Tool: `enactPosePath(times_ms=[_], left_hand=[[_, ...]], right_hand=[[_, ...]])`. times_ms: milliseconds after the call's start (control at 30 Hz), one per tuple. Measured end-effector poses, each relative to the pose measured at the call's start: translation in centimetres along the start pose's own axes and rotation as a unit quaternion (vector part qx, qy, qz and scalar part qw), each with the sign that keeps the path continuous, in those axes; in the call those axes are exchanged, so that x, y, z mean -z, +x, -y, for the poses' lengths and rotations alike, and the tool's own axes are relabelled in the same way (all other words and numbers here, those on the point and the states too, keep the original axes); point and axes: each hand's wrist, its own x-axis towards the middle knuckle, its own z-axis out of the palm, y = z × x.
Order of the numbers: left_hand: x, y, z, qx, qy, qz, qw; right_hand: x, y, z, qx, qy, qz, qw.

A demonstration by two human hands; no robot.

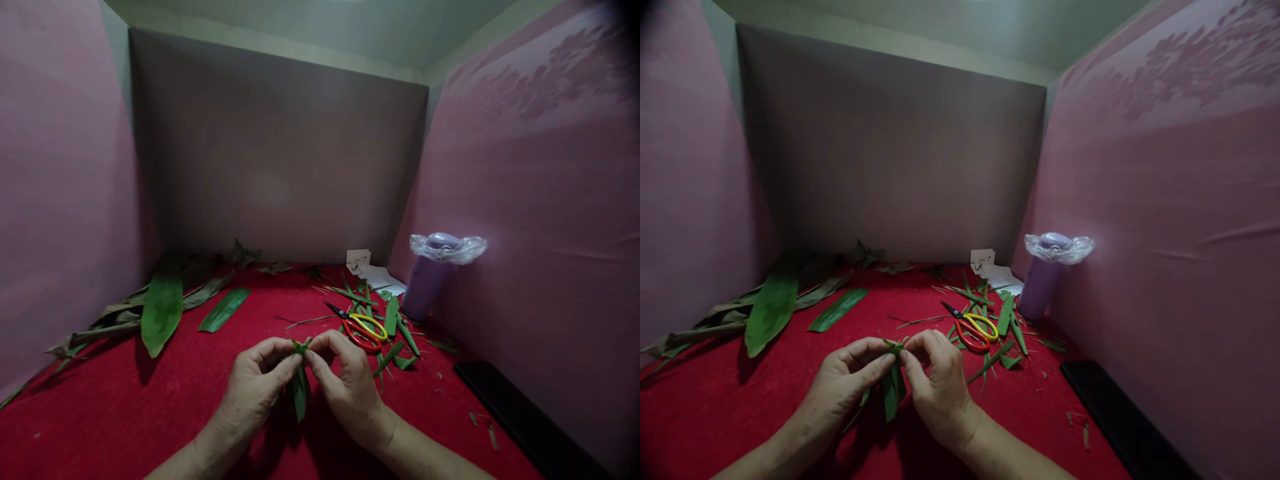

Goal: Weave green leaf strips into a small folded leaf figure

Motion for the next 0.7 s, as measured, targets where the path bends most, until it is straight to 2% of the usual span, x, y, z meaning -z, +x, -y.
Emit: enactPosePath(times_ms=[133, 533, 700], left_hand=[[-0.08, 0.0, 0.03, 0.021, -0.016, 0.01, 1.0], [-0.14, -0.03, -0.16, 0.007, 0.023, 0.001, 1.0], [-0.02, -0.12, 0.01, 0.025, 0.031, 0.004, 0.999]], right_hand=[[0.1, 0.09, 0.03, -0.014, 0.01, 0.004, 1.0], [0.0, 0.05, -0.26, -0.019, 0.001, 0.001, 1.0], [-0.05, 0.0, -0.14, -0.009, 0.01, 0.005, 1.0]])
